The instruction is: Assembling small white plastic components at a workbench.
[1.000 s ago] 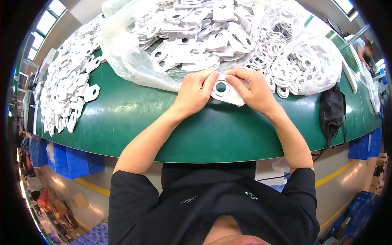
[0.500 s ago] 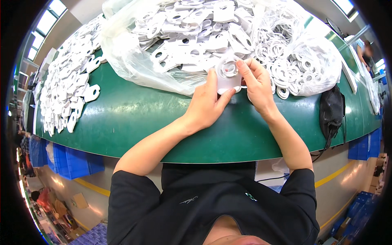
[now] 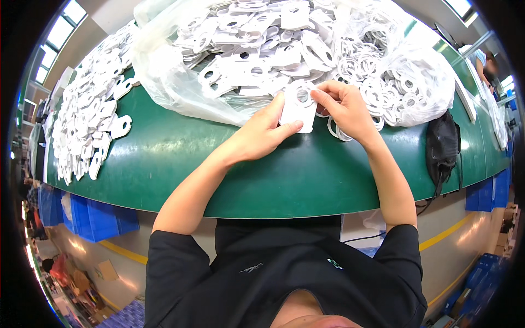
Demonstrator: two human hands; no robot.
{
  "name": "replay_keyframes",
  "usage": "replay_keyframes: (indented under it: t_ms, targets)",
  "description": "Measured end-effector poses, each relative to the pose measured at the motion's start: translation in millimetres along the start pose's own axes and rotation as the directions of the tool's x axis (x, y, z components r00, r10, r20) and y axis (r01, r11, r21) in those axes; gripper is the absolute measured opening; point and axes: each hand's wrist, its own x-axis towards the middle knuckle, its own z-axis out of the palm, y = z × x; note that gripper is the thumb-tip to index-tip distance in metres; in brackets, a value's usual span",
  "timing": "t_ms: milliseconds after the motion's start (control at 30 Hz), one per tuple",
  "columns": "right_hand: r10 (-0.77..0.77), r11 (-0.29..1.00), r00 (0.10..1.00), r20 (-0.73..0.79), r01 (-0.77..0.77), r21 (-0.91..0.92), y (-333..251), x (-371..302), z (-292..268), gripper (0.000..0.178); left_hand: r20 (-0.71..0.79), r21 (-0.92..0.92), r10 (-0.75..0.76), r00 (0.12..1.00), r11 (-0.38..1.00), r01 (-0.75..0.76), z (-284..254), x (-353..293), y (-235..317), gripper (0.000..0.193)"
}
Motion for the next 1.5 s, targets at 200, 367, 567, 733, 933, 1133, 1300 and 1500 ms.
replay_keyframes:
  t_ms: [200,367,567,733,933,1133,1300,1500]
  targets:
    - [-0.137,0.912,0.987,-0.083,0.093,-0.400,-2.9,-2.8,3.9,0.033,0.277,-0.216,-0.231,0.933,0.931,0.295,-50.8,-1.2,13.0,0.044]
    - [-0.366,0.682,0.881,-0.301,0.033,-0.730,-8.8,2.6,-39.4,0.028,-0.449,-0.183,-0.158,0.879,0.980,0.083,-189.2,4.0,-1.1,0.011]
    - [-0.283,0.499,0.878,-0.387,-0.210,-0.841,-9.2,-4.3,-76.6,0.025,-0.962,-0.201,-0.093,0.257,0.876,-0.438,-305.7,-17.7,20.2,0.074]
    - [-0.168,0.409,0.904,-0.392,-0.298,-0.863,-11.4,-15.3,-88.3,0.033,-0.710,0.178,0.101,0.697,0.983,0.040,-223.5,2.1,-3.1,0.053]
    - [-0.101,0.434,0.909,-0.405,-0.326,-0.840,-17.7,-14.3,-82.3,0.039,-0.074,0.855,0.390,0.918,0.499,-0.143,-90.3,22.6,-22.4,0.045]
    - [-0.350,0.656,0.852,-0.391,-0.075,-0.751,-22.6,-3.0,-69.2,0.027,-0.120,0.906,0.338,0.933,0.422,-0.037,-78.9,26.3,-22.3,0.048]
    - [-0.837,0.496,0.517,-0.181,0.573,-0.652,-26.4,0.5,-12.9,0.018,-0.240,-0.513,-0.146,0.960,0.858,0.003,-25.4,6.7,15.4,0.038]
    - [-0.734,0.494,0.668,0.123,0.649,-0.578,-16.6,-6.4,11.2,0.016,0.175,-0.917,-0.171,0.970,0.331,0.224,13.5,-6.4,7.5,0.047]
